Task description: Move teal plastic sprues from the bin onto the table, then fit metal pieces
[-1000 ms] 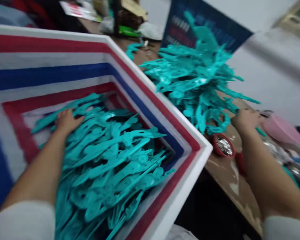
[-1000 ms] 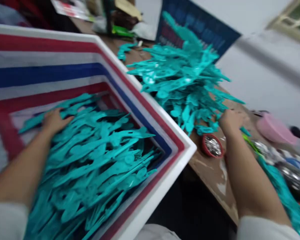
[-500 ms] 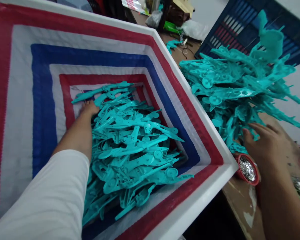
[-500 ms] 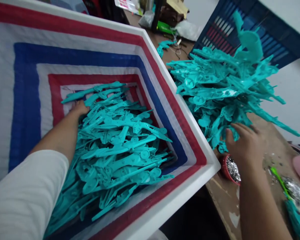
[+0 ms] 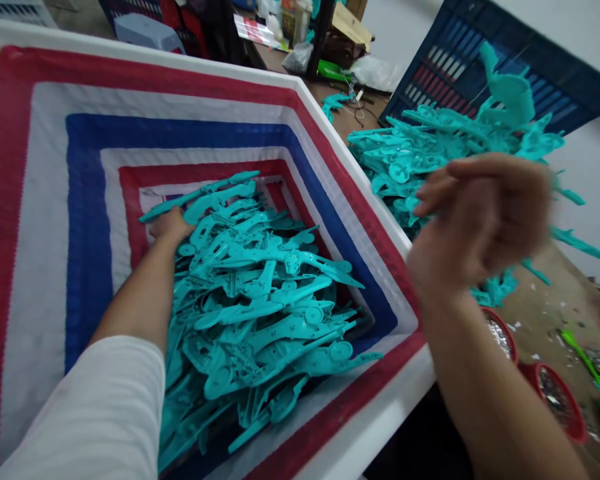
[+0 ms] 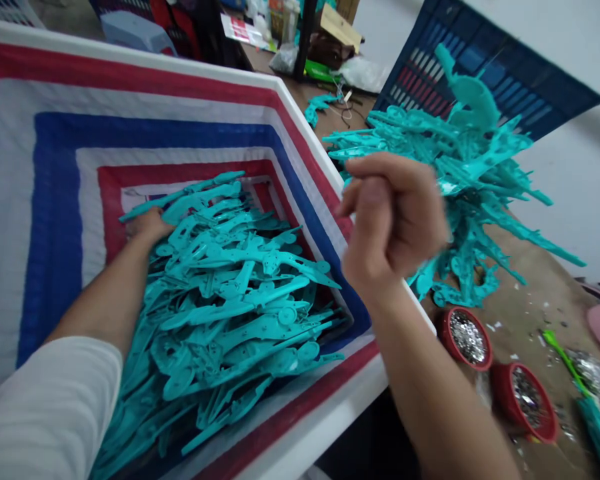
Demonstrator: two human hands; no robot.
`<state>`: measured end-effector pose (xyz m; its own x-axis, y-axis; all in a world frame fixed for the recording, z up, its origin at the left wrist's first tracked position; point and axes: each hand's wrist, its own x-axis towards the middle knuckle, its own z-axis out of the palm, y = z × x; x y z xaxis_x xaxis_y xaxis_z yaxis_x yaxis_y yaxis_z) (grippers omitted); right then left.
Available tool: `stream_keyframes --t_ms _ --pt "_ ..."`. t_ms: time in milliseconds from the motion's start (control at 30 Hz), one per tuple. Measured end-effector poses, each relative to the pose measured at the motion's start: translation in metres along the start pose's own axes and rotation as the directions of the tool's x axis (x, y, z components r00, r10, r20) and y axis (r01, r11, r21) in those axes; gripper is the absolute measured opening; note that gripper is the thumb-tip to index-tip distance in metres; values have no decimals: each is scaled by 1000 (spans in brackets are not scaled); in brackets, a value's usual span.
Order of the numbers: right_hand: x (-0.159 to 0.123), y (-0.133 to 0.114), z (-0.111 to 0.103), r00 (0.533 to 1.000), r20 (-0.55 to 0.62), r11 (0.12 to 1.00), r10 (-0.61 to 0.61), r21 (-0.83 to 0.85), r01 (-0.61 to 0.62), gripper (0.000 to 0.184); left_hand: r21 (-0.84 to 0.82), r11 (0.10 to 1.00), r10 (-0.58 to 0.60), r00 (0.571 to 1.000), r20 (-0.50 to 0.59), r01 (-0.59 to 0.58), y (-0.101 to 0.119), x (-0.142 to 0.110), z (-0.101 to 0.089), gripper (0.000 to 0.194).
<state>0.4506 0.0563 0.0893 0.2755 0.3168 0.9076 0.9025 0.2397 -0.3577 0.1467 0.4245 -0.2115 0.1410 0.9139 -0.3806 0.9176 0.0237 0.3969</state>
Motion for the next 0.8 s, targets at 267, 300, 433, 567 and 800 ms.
stream_keyframes --t_ms 267,300,433,567,800 --pt "-60 83 61 755 651 996 -83 75 45 31 111 989 131 936 -326 -99 64 -69 -73 68" --pt "-63 80 61 712 698 995 -80 100 14 32 102 989 138 917 -374 -107 70 -79 -84 65" --pt "-71 52 71 584 807 986 -89 155 -63 55 -137 935 220 840 -497 -326 90 -125 -104 66" --pt "-83 20 80 543 835 994 -95 113 -1 116 -741 480 355 876 -326 -470 121 -185 -70 68" --pt "-84 7 80 534 832 974 -153 36 223 69 -955 211 725 688 9 -210 127 -235 -17 69"
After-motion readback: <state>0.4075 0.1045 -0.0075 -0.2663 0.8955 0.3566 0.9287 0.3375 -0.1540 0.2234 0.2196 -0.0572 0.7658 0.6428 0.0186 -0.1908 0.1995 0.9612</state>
